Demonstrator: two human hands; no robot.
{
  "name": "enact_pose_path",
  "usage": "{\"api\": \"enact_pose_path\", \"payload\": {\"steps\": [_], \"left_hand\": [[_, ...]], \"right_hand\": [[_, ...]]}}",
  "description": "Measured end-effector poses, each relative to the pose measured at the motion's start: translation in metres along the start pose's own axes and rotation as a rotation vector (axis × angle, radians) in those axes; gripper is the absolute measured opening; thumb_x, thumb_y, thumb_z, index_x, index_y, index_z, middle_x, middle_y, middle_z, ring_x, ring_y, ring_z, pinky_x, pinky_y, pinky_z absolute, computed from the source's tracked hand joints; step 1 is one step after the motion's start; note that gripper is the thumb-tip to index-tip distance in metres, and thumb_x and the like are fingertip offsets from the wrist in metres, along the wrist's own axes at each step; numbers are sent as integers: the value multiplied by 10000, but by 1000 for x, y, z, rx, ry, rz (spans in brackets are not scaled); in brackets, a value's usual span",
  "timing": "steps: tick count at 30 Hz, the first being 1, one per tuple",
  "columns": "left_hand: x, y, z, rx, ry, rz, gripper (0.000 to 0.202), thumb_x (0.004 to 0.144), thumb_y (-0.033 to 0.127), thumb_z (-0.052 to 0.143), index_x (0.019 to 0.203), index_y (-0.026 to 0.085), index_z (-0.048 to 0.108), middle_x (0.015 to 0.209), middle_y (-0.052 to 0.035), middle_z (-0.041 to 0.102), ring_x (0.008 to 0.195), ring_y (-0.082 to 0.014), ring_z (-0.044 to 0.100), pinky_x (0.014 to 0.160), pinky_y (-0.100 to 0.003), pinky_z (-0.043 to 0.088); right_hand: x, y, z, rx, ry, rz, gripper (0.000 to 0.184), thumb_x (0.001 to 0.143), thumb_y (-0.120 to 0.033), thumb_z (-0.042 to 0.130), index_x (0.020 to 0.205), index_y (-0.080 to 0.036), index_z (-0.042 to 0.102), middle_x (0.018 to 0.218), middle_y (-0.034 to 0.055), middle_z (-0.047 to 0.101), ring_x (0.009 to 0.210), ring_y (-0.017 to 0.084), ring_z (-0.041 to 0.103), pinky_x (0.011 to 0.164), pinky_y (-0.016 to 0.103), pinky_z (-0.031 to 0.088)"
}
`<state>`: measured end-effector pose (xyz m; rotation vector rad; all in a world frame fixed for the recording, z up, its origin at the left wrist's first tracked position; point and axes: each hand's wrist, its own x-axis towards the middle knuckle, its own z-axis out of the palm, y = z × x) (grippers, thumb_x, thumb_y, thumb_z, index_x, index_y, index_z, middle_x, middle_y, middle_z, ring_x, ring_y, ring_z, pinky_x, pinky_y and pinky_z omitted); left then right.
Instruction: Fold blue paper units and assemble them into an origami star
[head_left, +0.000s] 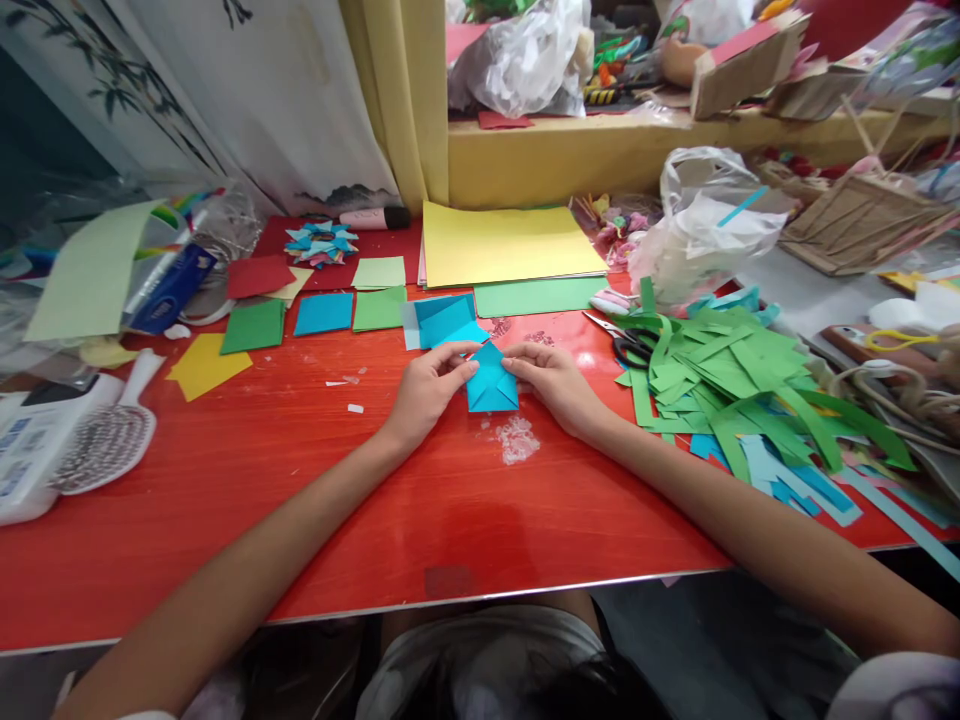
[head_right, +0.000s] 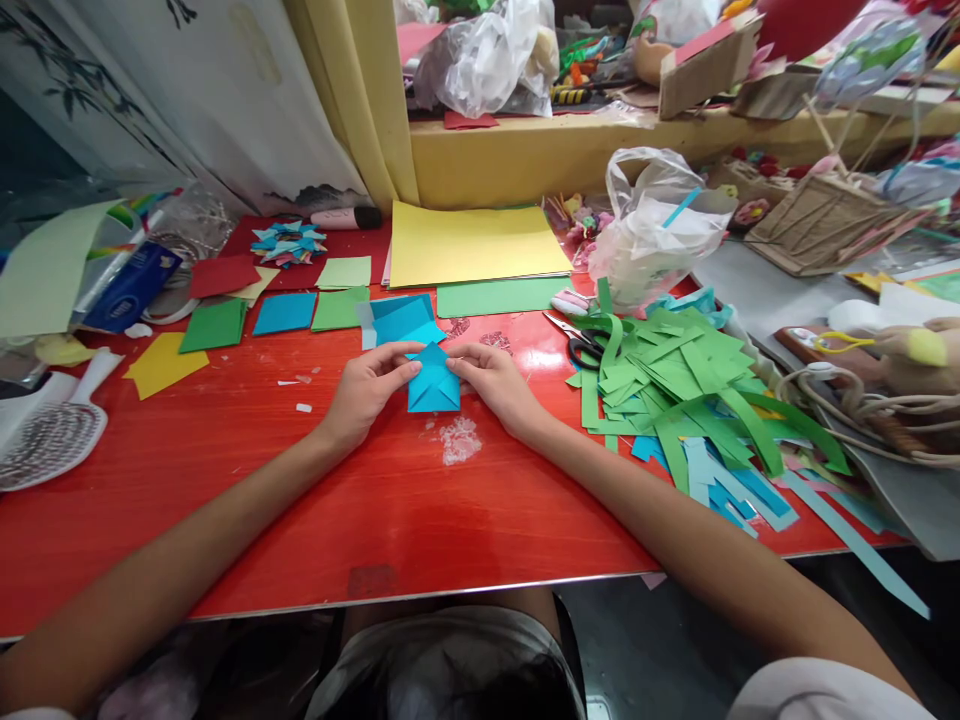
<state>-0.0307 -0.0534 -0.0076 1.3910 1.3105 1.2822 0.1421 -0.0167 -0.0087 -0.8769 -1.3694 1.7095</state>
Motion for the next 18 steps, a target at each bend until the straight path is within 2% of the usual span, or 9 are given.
{"api": "enact_pose_path", "payload": {"steps": [3, 9, 13, 18], "left_hand": [[0, 2, 1, -55, -50, -62, 339, 705, 308, 674, 1015, 171, 662, 767, -3, 606, 706, -105, 536, 647, -221, 450], [1, 4, 0, -130, -78, -130, 304, 723, 318, 655, 980, 159, 680, 758, -18, 652, 648, -115, 581, 625, -250, 491], [0, 5, 1, -184, -85, -133, 291, 728, 306, 649, 980, 166, 683, 858, -38, 683, 737, -139, 618, 684, -271, 515], [0, 7, -1, -220, -37, -142, 210, 717, 264, 650, 899, 182, 715, 761, -13, 675, 660, -109, 586, 636, -240, 504]], "right_hand": [[0, 1, 0, -3, 39, -38, 169, 736, -315, 645, 861, -202, 663, 731, -11, 647, 608, 94, 561, 590, 235, 479], [0, 3, -4, -33, 109, -127, 194, 755, -284, 629, 925, -225, 703, 872, 8, 698, 722, 122, 606, 670, 264, 492], [-2, 2, -5, -120, 95, -198, 186, 790, -274, 592, 921, -250, 723, 977, 0, 704, 846, 141, 621, 769, 287, 494], [-4, -2, -2, -195, 69, -231, 195, 789, -248, 586, 923, -259, 727, 954, -9, 714, 900, 159, 628, 803, 307, 499]]}}
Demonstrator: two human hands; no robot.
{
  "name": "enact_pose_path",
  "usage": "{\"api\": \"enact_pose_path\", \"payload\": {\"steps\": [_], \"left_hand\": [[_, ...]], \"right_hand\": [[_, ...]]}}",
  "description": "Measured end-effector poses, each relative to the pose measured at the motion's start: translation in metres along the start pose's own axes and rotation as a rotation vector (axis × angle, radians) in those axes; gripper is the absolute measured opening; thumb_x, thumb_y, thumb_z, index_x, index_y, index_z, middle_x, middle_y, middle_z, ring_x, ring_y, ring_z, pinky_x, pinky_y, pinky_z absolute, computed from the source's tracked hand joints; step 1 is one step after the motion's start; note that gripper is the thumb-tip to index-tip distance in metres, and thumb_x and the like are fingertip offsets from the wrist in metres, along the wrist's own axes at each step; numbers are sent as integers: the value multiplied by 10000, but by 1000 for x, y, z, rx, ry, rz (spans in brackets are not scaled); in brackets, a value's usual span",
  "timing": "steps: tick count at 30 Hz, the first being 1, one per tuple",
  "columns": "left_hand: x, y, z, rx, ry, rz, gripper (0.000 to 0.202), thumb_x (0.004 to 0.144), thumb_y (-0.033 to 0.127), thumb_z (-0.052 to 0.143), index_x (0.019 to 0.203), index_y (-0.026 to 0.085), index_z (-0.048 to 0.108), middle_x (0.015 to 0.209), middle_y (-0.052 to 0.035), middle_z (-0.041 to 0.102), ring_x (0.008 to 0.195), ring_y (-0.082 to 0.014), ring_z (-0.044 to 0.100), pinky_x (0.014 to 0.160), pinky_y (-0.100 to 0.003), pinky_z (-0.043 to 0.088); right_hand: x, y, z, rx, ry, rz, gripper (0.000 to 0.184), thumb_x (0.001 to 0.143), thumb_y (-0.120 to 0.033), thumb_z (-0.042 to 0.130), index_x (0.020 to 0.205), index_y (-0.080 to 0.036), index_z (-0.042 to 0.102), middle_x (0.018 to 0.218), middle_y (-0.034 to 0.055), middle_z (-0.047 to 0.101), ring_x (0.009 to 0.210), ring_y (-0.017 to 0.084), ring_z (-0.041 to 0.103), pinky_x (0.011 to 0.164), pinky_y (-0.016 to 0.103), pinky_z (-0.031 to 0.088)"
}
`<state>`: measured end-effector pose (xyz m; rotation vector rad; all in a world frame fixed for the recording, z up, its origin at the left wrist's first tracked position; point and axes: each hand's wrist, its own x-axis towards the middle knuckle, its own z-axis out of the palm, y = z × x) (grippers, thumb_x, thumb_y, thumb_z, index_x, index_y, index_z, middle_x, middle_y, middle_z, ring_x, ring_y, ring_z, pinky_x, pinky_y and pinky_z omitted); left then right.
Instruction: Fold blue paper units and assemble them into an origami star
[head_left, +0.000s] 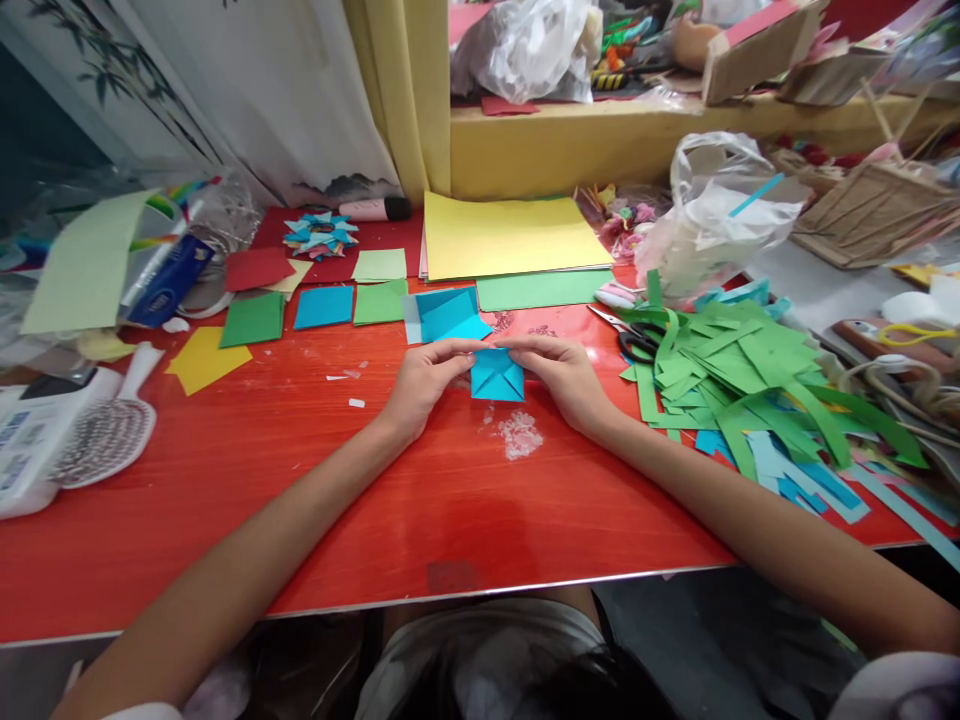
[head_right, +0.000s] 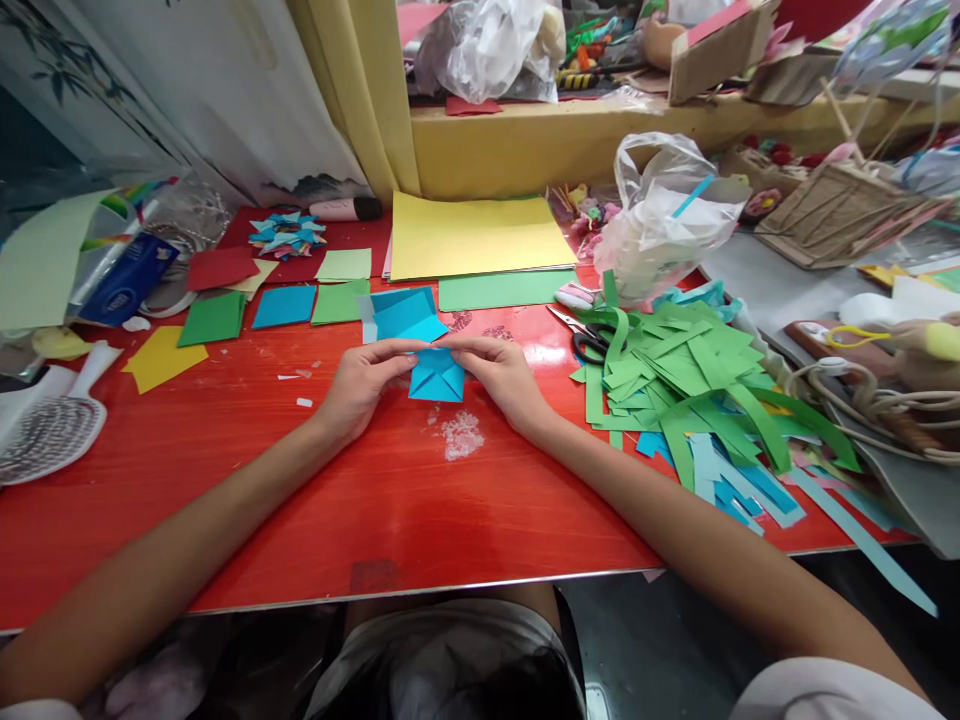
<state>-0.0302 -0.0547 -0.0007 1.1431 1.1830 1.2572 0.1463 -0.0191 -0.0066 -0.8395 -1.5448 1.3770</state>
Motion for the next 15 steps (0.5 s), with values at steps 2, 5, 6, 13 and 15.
{"api": "enact_pose_path", "payload": {"steps": [2, 5, 6, 13, 15], "left_hand": [[0, 1, -1, -21, 1, -5, 176, 715, 254, 649, 858, 188, 727, 747, -10, 673, 658, -104, 576, 632, -230, 497], [0, 0, -1, -55, -16, -6, 163, 713, 258, 651, 836, 192, 734, 787, -18, 686, 694, -113, 584, 661, -237, 494], [1, 0, -1, -52, -17, 0, 163, 715, 260, 649, 836, 192, 734, 801, -21, 690, 703, -115, 585, 671, -241, 492], [1, -2, 0, 138, 16, 109, 159, 750, 258, 606, 821, 181, 726, 850, -28, 694, 797, -144, 594, 737, -256, 470], [0, -1, 0, 153, 5, 118, 157, 757, 258, 602, 828, 179, 717, 869, -24, 689, 836, -146, 594, 754, -247, 466]], "right_hand": [[-1, -1, 1, -30, 8, -21, 175, 784, -239, 593, 888, -257, 732, 930, -11, 718, 891, 158, 634, 795, 303, 503], [-2, -2, 1, -59, 12, -35, 163, 788, -237, 588, 865, -257, 730, 907, -12, 717, 868, 154, 637, 770, 296, 507], [-3, -3, 1, -70, 9, -36, 160, 791, -240, 585, 863, -256, 727, 903, -11, 715, 865, 153, 636, 768, 296, 507], [-2, -4, 2, -89, -85, 7, 134, 787, -308, 609, 832, -230, 709, 907, 4, 708, 896, 162, 629, 828, 316, 489], [-1, -3, 2, -91, -90, 24, 161, 781, -349, 621, 834, -228, 712, 909, 10, 711, 895, 168, 631, 825, 318, 489]]}}
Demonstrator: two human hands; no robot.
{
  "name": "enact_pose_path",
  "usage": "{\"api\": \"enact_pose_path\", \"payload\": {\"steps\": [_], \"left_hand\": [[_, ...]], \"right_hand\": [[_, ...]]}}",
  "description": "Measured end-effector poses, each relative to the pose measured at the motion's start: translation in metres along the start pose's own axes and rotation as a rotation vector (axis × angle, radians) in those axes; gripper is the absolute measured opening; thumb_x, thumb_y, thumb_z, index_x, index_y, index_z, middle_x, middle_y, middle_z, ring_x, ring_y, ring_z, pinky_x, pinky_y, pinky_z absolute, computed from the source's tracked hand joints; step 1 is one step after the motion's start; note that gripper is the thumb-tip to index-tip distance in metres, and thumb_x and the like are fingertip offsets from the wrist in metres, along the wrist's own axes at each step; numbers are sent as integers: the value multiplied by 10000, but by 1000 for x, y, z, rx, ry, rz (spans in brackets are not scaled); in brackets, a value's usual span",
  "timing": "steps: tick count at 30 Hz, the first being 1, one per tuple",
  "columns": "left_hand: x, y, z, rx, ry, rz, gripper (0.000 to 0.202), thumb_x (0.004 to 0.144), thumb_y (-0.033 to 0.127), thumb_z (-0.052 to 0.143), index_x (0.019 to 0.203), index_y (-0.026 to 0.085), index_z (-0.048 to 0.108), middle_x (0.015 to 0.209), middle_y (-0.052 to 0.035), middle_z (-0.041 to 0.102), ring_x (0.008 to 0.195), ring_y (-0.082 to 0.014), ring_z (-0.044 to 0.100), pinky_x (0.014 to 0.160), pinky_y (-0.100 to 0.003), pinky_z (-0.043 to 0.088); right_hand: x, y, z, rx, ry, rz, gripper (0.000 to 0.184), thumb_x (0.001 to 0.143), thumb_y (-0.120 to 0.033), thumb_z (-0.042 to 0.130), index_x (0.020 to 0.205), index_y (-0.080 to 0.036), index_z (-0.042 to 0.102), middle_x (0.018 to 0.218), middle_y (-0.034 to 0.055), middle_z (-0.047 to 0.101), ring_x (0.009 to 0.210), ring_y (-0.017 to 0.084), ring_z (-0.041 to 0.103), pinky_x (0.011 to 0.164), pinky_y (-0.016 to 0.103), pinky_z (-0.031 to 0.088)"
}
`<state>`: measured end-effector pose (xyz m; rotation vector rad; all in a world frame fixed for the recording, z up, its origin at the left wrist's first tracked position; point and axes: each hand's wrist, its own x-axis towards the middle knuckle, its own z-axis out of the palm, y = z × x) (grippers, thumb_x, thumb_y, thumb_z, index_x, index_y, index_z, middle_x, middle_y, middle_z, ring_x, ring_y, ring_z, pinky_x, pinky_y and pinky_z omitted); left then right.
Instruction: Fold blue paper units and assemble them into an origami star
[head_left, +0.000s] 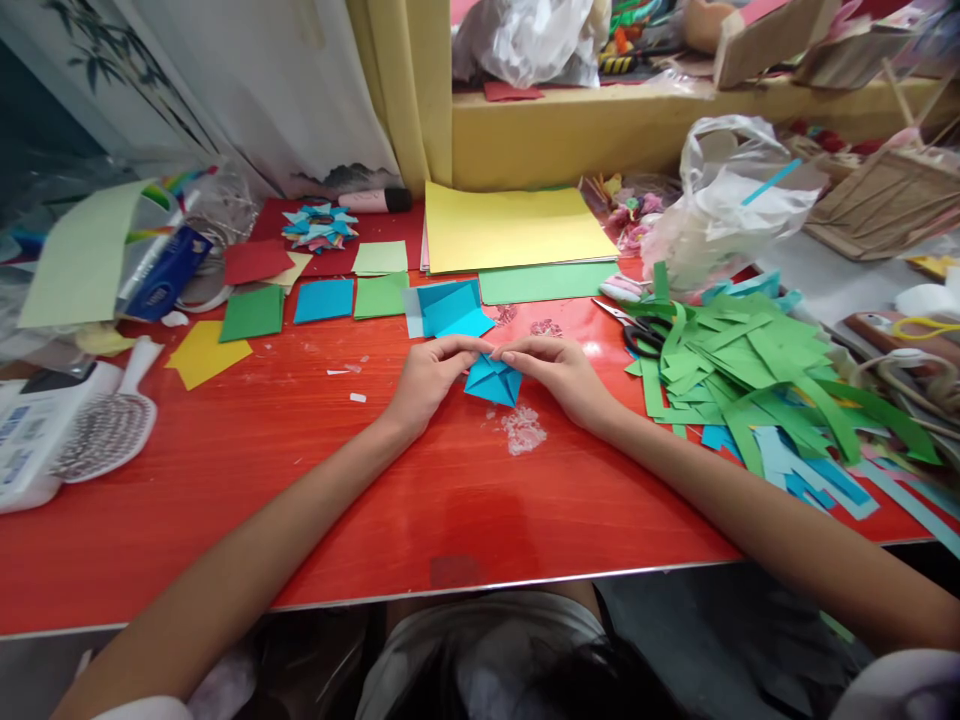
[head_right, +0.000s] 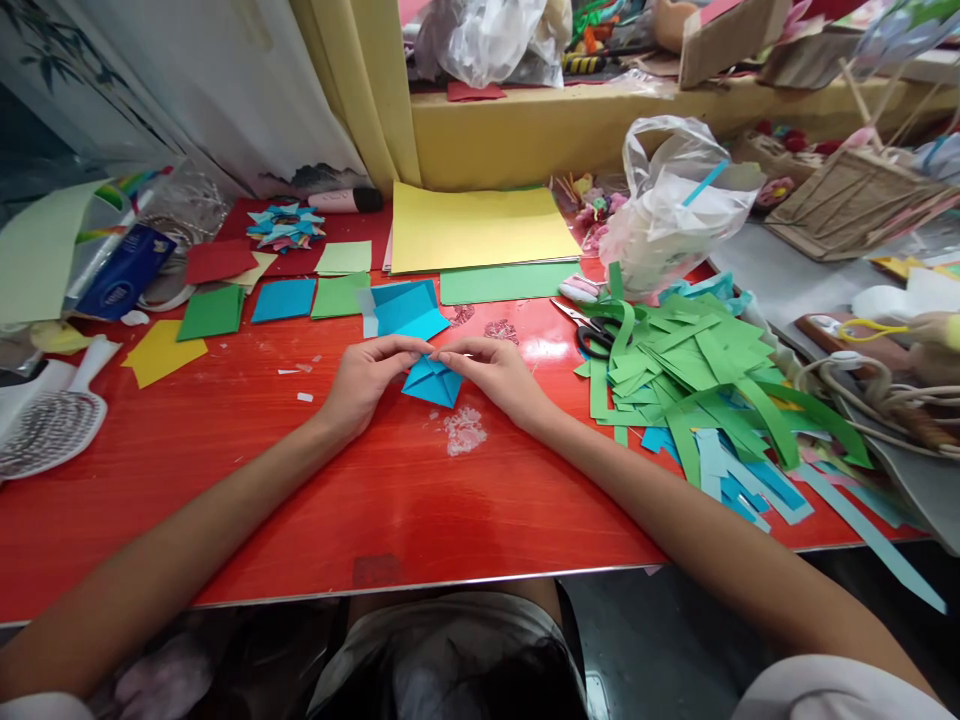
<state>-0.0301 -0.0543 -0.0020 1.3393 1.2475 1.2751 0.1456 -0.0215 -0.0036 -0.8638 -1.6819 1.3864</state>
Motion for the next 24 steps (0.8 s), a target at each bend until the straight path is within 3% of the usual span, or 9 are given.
{"api": "enact_pose_path", "payload": {"steps": [7, 10, 14, 18, 24], "left_hand": [[1, -1, 1, 17, -19, -66, 266, 805, 372, 555, 911, 157, 669, 882, -36, 657, 771, -130, 576, 674, -232, 461], [0, -2, 2, 47, -20, -63, 275, 806, 417, 553, 839, 158, 643, 729, -10, 609, 627, -100, 529, 570, -216, 421], [-1, 1, 2, 107, -47, -73, 310, 828, 439, 518, 683, 169, 562, 496, 37, 436, 445, -73, 395, 451, -219, 305], [-1, 2, 2, 156, -41, -56, 370, 826, 467, 506, 603, 172, 484, 491, 38, 372, 452, -72, 336, 444, -226, 261], [-1, 1, 2, 236, -47, -34, 323, 829, 442, 503, 663, 168, 542, 562, 21, 445, 510, -82, 357, 482, -228, 281]], "right_hand": [[0, 1, 0, 15, 31, 32, 178, 767, -360, 640, 856, -226, 716, 915, 13, 712, 901, 173, 631, 838, 327, 483], [0, 0, 0, 14, 25, 15, 161, 769, -345, 638, 847, -225, 711, 919, 13, 708, 906, 168, 628, 853, 329, 482], [1, 2, 1, 96, -6, 15, 189, 765, -322, 641, 929, -241, 687, 997, 11, 692, 943, 161, 622, 867, 327, 485], [1, 3, 1, 56, -11, 14, 161, 760, -310, 645, 893, -232, 691, 944, 7, 697, 911, 154, 622, 864, 325, 485], [0, 2, 1, 3, -10, 9, 161, 757, -304, 639, 878, -213, 695, 923, 11, 701, 877, 159, 628, 837, 327, 491]]}}
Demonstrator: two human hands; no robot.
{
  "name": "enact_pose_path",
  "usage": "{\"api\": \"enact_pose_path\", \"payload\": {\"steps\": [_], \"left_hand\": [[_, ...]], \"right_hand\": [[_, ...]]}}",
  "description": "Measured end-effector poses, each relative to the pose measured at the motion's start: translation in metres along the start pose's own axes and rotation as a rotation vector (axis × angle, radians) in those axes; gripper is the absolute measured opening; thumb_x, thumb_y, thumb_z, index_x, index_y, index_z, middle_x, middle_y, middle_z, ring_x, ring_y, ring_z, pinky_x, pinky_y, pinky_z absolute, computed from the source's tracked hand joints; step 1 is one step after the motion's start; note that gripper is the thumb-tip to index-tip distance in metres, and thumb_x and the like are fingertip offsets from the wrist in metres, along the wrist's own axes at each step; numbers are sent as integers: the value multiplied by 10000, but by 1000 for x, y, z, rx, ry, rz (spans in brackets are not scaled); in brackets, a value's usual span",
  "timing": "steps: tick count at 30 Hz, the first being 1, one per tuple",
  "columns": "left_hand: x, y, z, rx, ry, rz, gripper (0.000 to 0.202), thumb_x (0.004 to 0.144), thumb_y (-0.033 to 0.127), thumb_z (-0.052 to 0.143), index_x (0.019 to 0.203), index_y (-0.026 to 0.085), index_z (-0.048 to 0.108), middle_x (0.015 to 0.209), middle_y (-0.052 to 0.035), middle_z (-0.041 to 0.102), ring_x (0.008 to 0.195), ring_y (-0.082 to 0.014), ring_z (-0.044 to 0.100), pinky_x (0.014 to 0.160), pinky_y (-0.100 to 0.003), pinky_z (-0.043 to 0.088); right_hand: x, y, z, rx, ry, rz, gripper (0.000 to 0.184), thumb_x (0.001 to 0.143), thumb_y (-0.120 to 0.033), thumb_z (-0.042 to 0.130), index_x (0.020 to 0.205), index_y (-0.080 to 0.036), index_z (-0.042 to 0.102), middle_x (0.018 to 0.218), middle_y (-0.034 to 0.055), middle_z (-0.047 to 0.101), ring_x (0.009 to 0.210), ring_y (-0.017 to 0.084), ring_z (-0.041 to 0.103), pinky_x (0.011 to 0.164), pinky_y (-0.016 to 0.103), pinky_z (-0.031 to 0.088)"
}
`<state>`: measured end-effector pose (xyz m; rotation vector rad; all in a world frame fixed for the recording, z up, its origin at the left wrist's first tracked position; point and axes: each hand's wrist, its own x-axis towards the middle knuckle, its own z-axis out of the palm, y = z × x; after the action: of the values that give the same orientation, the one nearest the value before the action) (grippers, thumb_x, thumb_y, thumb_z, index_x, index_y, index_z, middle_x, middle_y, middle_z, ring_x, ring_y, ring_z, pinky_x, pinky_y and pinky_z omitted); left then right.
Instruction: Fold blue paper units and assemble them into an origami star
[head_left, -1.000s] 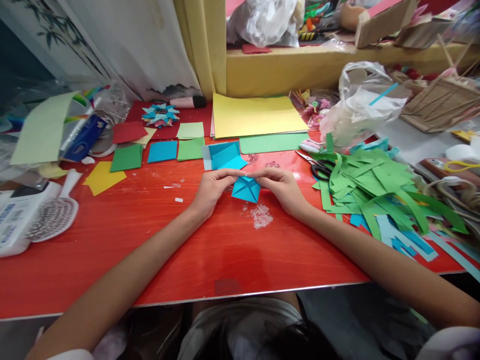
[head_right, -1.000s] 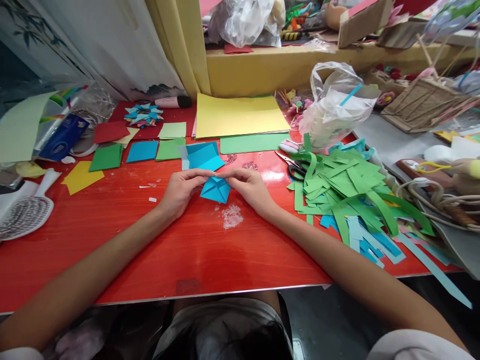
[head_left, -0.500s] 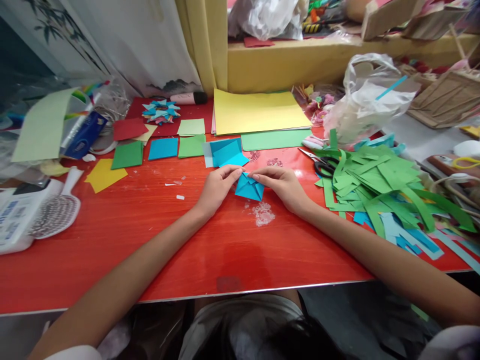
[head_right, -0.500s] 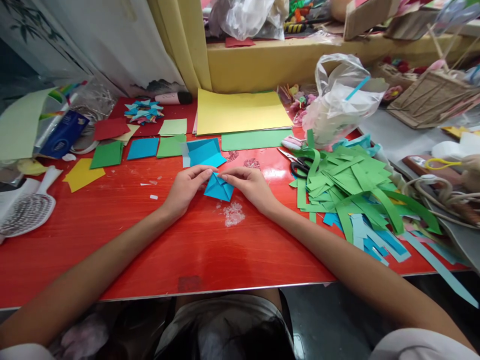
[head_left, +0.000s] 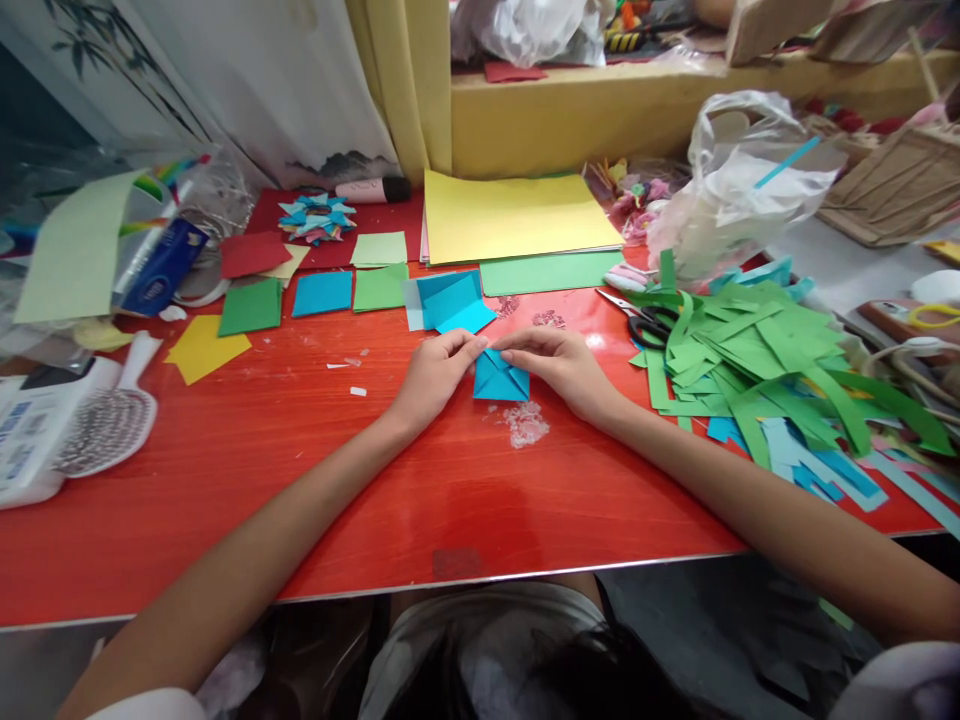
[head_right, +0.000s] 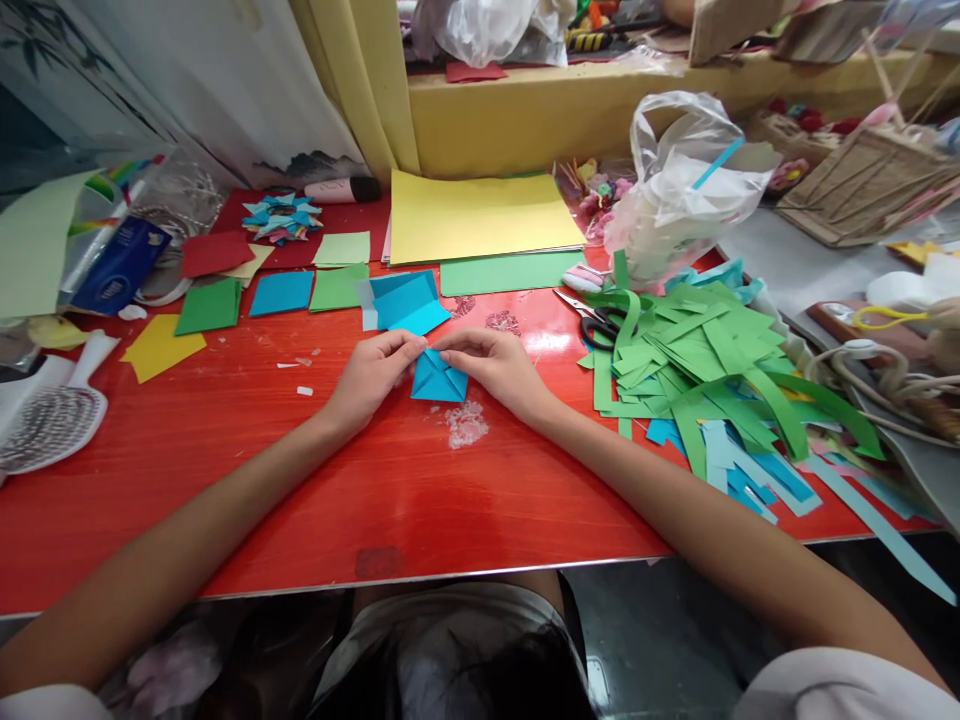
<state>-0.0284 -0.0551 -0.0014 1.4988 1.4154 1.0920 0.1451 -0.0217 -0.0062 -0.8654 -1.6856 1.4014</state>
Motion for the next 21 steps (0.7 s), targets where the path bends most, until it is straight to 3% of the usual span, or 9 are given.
{"api": "enact_pose_path", "payload": {"steps": [8, 21], "left_hand": [[-2, 2, -1, 84, 13, 31, 302, 844, 395, 486, 653, 169, 548, 594, 10, 488, 600, -106, 440, 582, -245, 328], [0, -2, 2, -54, -48, 32, 220, 778, 368, 576, 704, 163, 547, 649, 28, 504, 606, -86, 438, 604, -229, 355]], "right_hand": [[1, 3, 0, 6, -22, 15, 164, 754, -311, 642, 878, -214, 687, 912, 12, 695, 865, 158, 627, 822, 320, 496], [2, 1, -2, 31, 56, 4, 136, 746, -309, 656, 827, -203, 685, 858, 13, 687, 834, 153, 614, 805, 313, 488]]}}
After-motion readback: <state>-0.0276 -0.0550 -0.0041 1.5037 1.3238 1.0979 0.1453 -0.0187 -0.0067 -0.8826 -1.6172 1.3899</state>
